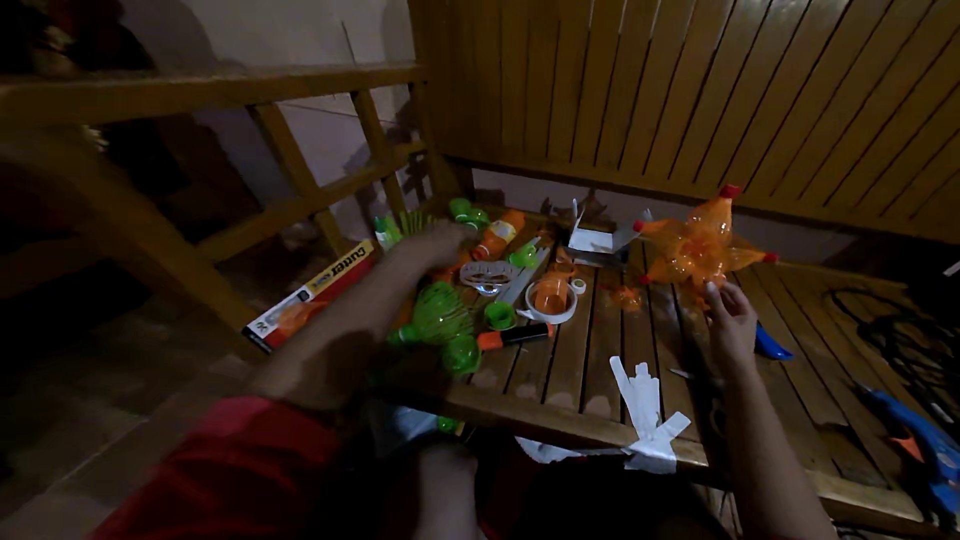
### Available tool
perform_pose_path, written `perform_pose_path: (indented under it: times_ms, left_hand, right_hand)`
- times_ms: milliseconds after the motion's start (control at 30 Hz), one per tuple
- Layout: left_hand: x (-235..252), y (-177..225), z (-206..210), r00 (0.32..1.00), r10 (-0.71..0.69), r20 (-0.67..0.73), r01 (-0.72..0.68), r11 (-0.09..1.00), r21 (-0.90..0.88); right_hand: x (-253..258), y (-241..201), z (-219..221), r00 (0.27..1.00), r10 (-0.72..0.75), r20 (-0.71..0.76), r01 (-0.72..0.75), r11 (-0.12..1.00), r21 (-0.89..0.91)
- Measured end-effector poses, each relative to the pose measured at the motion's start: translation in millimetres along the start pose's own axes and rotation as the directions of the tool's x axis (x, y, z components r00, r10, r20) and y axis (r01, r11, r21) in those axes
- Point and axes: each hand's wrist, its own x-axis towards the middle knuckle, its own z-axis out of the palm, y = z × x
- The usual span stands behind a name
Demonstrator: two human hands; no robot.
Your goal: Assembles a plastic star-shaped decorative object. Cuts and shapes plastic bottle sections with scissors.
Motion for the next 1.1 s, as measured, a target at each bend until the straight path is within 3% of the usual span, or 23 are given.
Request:
perform_pose_path:
  times_ms: [100,200,400,633,700,767,900,1000,1100]
  left_hand:
    - [4.7,-1.0,1.0,0.998,0.043,0.043,-0.044,0.999,0.021]
    - [1.2,12.4,-11.8,0.996,0.078,0.050,-0.074,0.994,-0.080]
    - [-4.6,45.6,-0.5,0.982,-0.093,0.162,0.112,0.988,-0.110]
    - [-4.5,45.6,11.0,0.988,0.007,0.156,0.015,0.990,-0.140]
    - [-15.4,47.3,-11.3,0.993,0.028,0.118,-0.001,0.975,-0.224]
    - [-29.8,42.2,-47.5,0.999,0.032,-0.005,-0.033,0.966,-0.256]
    - [-71.1,20.6,-151.5,0.965,-0.042,-0.258,0.004,0.989,-0.147]
    - [-104.6,-12.2,-224.0,0.893,-0.135,-0.430,0.119,0.991,-0.064]
    - [-132.9,-38.9,-257.7,0.777,-0.271,-0.568,0.253,0.961,-0.112]
  right_hand:
    - [-0.2,-0.1,-0.5,1.000,-0.006,0.002,0.006,1.000,-0.010]
    - [0.3,1.0,0.2,1.000,-0.013,0.007,0.013,1.000,-0.007]
    - [-1.6,-0.7,1.6,1.000,-0.010,0.009,0.010,1.000,-0.009]
    - [0.1,1.4,1.1,0.999,-0.027,0.029,0.028,0.999,-0.034]
    - [-0.3,0.7,1.9,0.999,-0.036,0.027,0.037,0.999,-0.028]
    - [-1.4,-2.3,2.1,0.999,-0.024,0.032,0.025,0.999,-0.025]
    - [-0.2,1.1,0.0,0.998,-0.029,0.051,0.030,0.999,-0.027]
    - [0.0,3.5,0.9,0.998,-0.051,0.040,0.051,0.999,0.010]
    - [-2.3,1.4,2.1,0.998,-0.045,0.041,0.044,0.999,0.016]
